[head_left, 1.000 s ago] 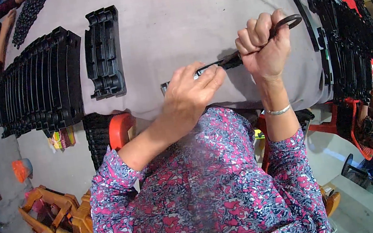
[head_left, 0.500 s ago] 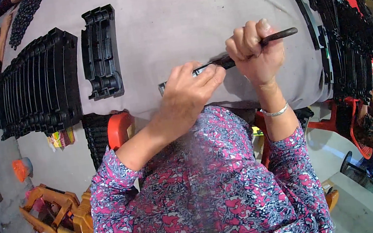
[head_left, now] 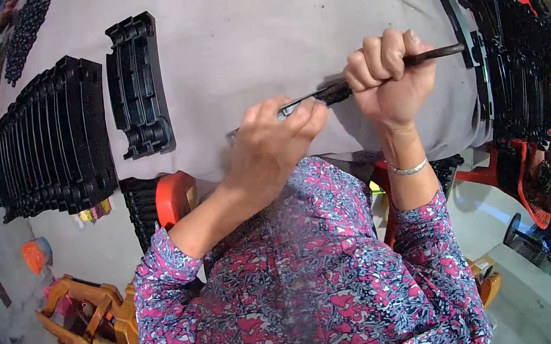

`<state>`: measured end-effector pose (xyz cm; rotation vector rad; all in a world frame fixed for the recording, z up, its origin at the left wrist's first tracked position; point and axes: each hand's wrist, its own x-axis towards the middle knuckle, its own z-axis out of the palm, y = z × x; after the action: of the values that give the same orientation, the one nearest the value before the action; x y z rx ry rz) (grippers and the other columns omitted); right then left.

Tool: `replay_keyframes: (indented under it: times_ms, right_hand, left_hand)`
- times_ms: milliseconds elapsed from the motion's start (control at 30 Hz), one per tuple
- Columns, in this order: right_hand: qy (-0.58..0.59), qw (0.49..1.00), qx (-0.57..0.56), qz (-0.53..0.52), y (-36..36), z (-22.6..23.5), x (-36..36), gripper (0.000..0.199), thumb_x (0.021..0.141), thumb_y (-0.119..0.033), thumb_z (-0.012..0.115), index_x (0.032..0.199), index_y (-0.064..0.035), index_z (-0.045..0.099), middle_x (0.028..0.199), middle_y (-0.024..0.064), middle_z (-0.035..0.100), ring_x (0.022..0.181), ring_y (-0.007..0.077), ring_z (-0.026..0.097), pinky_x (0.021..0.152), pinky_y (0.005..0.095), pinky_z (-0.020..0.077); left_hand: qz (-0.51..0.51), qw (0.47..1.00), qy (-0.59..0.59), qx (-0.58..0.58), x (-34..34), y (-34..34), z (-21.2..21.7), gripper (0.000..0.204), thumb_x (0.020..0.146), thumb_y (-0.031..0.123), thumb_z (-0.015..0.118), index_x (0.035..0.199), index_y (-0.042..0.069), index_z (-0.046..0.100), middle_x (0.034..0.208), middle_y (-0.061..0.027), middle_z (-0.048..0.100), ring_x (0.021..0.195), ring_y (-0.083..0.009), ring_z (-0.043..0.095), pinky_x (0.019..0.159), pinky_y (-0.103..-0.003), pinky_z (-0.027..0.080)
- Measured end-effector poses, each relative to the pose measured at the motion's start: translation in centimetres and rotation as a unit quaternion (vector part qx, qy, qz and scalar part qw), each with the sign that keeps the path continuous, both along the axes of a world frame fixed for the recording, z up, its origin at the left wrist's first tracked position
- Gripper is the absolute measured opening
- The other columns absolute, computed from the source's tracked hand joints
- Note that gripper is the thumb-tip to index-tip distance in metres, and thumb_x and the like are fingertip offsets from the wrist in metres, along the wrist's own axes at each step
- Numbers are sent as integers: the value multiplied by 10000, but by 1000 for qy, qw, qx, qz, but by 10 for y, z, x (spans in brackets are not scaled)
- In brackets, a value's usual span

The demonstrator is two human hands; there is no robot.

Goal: The person assembles plastic cartridge housings by inserting internal plastic parts and springs into them with an insertion tool.

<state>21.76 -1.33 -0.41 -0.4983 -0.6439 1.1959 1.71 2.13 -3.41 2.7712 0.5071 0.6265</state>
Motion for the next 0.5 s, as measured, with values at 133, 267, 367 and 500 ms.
replay_keyframes:
  times_ms: [133, 267, 367, 500]
  right_hand:
    - [18, 1000, -17, -6, -1, -5, 2, 518, 995, -458, 389, 593, -138, 321, 519, -33, 252, 475, 95, 169, 437, 282, 148]
    - [51, 999, -10, -8, 0, -9, 4, 509, 988, -452, 391, 593, -140, 320, 512, -37, 236, 475, 95, 159, 436, 282, 140]
    - [45, 999, -15, -10, -1, -8, 3, 503, 977, -453, 398, 588, -143, 315, 508, -42, 228, 473, 94, 154, 435, 283, 137]
    - [61, 998, -19, -12, -1, -10, 5, 503, 962, -461, 399, 578, -150, 299, 504, -47, 215, 467, 93, 145, 433, 282, 130]
  left_hand:
    - [-6, 1000, -8, -21, 2, -1, 1, 467, 840, 144, 557, 1305, 178, 523, 1240, -8, 615, 1081, -276, 589, 897, -427, 464]
    - [-6, 999, -5, -35, 2, 0, 3, 437, 849, 142, 553, 1284, 178, 537, 1245, -13, 612, 1080, -280, 591, 898, -433, 465]
    - [-1, 1000, 1, -24, 1, 0, 0, 429, 851, 145, 552, 1279, 172, 542, 1255, -16, 608, 1079, -279, 590, 895, -434, 469]
    - [-9, 1000, -4, -28, 1, 0, 2, 433, 846, 137, 563, 1277, 170, 546, 1243, -10, 607, 1066, -276, 591, 887, -427, 475]
